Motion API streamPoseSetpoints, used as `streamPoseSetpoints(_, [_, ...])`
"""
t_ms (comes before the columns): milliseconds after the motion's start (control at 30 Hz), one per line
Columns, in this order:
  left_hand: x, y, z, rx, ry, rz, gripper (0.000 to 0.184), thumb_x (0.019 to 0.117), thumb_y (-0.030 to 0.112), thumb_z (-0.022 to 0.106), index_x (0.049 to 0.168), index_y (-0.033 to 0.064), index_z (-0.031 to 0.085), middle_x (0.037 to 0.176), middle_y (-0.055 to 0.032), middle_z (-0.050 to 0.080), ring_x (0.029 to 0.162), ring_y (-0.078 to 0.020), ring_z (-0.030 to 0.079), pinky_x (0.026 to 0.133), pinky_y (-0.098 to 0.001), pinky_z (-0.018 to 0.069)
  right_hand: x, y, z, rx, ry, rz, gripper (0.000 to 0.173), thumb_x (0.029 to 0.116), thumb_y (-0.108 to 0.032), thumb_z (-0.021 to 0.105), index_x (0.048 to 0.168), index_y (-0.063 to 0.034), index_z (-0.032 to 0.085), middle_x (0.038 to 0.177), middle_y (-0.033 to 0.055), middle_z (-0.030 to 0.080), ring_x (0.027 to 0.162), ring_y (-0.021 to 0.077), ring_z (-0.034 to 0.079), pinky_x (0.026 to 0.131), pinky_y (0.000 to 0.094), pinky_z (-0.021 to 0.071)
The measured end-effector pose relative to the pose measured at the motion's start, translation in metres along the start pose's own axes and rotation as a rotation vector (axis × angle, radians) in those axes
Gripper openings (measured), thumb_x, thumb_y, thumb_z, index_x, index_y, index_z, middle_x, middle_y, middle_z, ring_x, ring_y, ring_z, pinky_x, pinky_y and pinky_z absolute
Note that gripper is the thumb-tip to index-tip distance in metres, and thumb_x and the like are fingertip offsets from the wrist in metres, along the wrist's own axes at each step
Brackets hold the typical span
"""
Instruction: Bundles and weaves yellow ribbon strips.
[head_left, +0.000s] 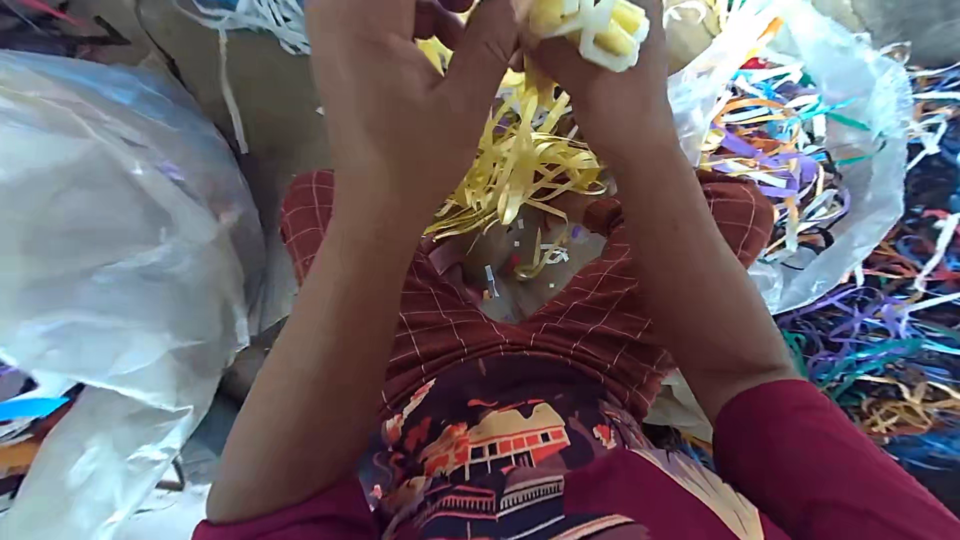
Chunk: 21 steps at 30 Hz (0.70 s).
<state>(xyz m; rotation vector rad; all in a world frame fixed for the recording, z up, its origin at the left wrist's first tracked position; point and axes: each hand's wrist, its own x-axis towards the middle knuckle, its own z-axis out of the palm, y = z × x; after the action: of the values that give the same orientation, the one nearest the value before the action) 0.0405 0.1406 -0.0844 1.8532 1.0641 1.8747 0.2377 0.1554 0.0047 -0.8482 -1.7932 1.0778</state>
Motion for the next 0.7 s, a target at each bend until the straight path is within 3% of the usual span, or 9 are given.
streamPoseSetpoints(33, [-0.008,-0.019,0.003,-0.016,0.016,0.03,0.027,0.0962,0.031,0.072,0.114,0.0108,0.068,0.107,0.0069,0.066,0.099,-0.0021,0.064,0.082,-0.023,0.0553,-0.001,0.0,-0.004,-0.005,-0.035,-0.016,0.009,0.0907,-0.001,0.066,0.1,-0.0007,0.068,0.09,0.0009,0.071,0.085,0.0047,0.069,0.081,0.0251,0.0595])
streamPoseSetpoints(100, [-0.009,-0.01,0.007,-0.054,0.041,-0.025,0.025,0.0955,0.025,0.074,0.112,0.0081,0.067,0.103,0.007,0.066,0.095,-0.002,0.063,0.082,-0.0237,0.0553,-0.005,0.005,-0.006,-0.01,-0.093,-0.036,0.012,0.0931,-0.002,0.064,0.105,0.0017,0.065,0.09,0.0006,0.07,0.083,0.0048,0.069,0.079,0.0246,0.0603])
streamPoseSetpoints(200, [0.019,0.079,0.0,-0.05,-0.064,-0.41,0.013,0.0968,0.014,0.069,0.102,0.0034,0.064,0.094,0.0044,0.064,0.084,-0.0014,0.064,0.078,-0.022,0.0575,-0.015,0.023,-0.005,0.045,-0.088,0.022,0.019,0.0953,-0.002,0.063,0.113,0.0047,0.063,0.092,0.0025,0.071,0.082,0.0077,0.07,0.075,0.0267,0.0618])
streamPoseSetpoints(267, [0.016,0.079,0.0,-0.076,-0.069,-0.449,0.018,0.0986,0.015,0.067,0.108,-0.0001,0.066,0.104,-0.0034,0.061,0.088,-0.0063,0.065,0.078,-0.0232,0.0593,-0.022,0.037,-0.002,0.09,-0.003,0.087,0.02,0.0971,-0.003,0.061,0.116,0.0037,0.064,0.1,0.0051,0.072,0.087,0.0107,0.071,0.076,0.0295,0.0627])
streamPoseSetpoints(333, [0.007,0.067,-0.007,-0.081,-0.088,-0.488,0.021,0.0994,0.017,0.066,0.113,0.0003,0.067,0.111,-0.006,0.06,0.091,-0.0072,0.065,0.078,-0.0228,0.0594,-0.03,0.047,0.001,0.11,0.086,0.153,0.021,0.0973,-0.003,0.059,0.116,0.0018,0.065,0.106,0.0047,0.072,0.097,0.0102,0.069,0.088,0.0307,0.0596])
streamPoseSetpoints(367, [0.004,0.064,-0.012,-0.081,-0.096,-0.526,0.022,0.0992,0.016,0.066,0.114,0.0003,0.066,0.112,-0.0066,0.06,0.091,-0.0076,0.065,0.078,-0.0231,0.0591,-0.033,0.051,0.004,0.135,0.105,0.171,0.018,0.0985,-0.003,0.057,0.115,0.0011,0.064,0.105,0.0047,0.073,0.097,0.0109,0.07,0.089,0.0313,0.0598])
streamPoseSetpoints(467, [-0.004,0.067,-0.024,-0.109,-0.083,-0.68,0.023,0.0992,0.013,0.064,0.117,-0.0012,0.063,0.111,-0.0066,0.062,0.09,-0.0088,0.065,0.079,-0.0264,0.0593,-0.041,0.051,0.014,0.142,0.093,0.212,0.017,0.0995,-0.003,0.055,0.115,0.001,0.062,0.105,0.0055,0.073,0.09,0.0111,0.069,0.083,0.0304,0.0596])
streamPoseSetpoints(600, [-0.013,0.087,-0.03,-0.261,-0.032,-0.82,0.016,0.098,0.007,0.063,0.113,0.0,0.062,0.097,-0.0016,0.069,0.082,-0.0096,0.07,0.077,-0.0312,0.0626,-0.051,0.032,0.04,0.121,0.019,0.164,0.026,0.098,-0.004,0.057,0.123,0.0022,0.062,0.12,0.0079,0.07,0.111,0.0111,0.066,0.099,0.0318,0.0555])
streamPoseSetpoints(700, [-0.018,0.106,-0.033,-0.287,-0.001,-0.857,0.017,0.0972,0.003,0.064,0.113,-0.0029,0.064,0.098,-0.0062,0.07,0.08,-0.0112,0.07,0.074,-0.0313,0.0627,-0.055,0.016,0.058,0.039,-0.077,0.19,0.032,0.0987,-0.01,0.062,0.129,-0.002,0.057,0.118,0.0028,0.065,0.105,0.0027,0.063,0.094,0.0252,0.0543])
